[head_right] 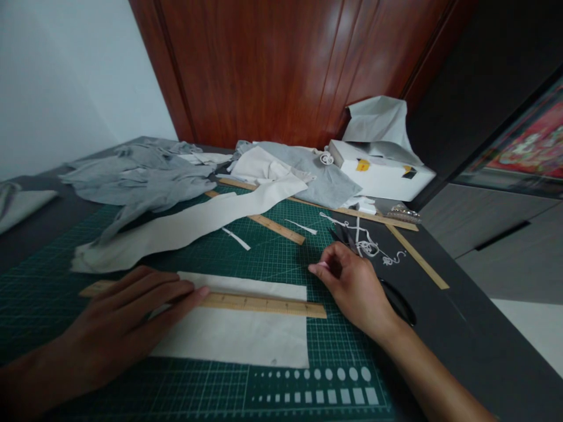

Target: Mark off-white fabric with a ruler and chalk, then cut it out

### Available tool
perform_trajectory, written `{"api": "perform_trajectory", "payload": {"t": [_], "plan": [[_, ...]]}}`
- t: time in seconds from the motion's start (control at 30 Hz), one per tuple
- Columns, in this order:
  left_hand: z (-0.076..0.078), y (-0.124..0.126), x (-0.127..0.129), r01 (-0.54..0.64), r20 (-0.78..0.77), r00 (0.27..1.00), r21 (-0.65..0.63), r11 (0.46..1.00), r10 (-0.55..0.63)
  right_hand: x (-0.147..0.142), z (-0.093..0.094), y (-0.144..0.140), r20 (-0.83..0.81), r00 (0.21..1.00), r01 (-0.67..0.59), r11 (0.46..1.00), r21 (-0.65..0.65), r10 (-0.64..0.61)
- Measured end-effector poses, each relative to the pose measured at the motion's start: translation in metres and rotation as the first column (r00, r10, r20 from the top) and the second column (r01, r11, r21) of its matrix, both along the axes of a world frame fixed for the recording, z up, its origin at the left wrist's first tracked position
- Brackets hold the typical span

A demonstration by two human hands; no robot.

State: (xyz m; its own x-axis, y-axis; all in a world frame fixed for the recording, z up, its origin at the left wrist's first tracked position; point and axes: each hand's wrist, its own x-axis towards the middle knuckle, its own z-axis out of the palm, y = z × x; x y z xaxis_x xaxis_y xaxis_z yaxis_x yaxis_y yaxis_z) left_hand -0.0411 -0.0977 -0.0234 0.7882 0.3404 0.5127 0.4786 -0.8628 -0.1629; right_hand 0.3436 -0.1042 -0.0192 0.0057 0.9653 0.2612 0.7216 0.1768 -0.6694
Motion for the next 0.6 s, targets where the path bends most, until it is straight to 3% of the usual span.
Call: {"api": "perform_trajectory", "payload": {"t": [0.17, 0.3, 0.5, 0.6], "plan": [[-0.004, 0.006, 0.010, -0.007, -0.107, 0.994, 0.038, 0.999, 0.011, -0.002, -0.017, -0.025, -0.026, 0.998, 0.067, 0.996, 0.063, -0.065], [0.002, 0.003, 0.025, -0.027, -0.126, 0.992, 0.009, 1.000, 0.028, -0.005, -0.025, -0.031, -0.021, 0.995, 0.099, 0.986, 0.136, -0.097], [0.007, -0.012, 0.057, 0.030, -0.022, 0.999, -0.177, 0.984, -0.034, -0.011, -0.018, -0.035, 0.155, 0.988, -0.046, 0.920, 0.389, -0.016], [0.005, -0.003, 0.066, -0.037, -0.028, 0.999, -0.294, 0.955, 0.030, -0.011, -0.015, -0.035, 0.196, 0.981, -0.086, 0.911, 0.404, 0.006]]}}
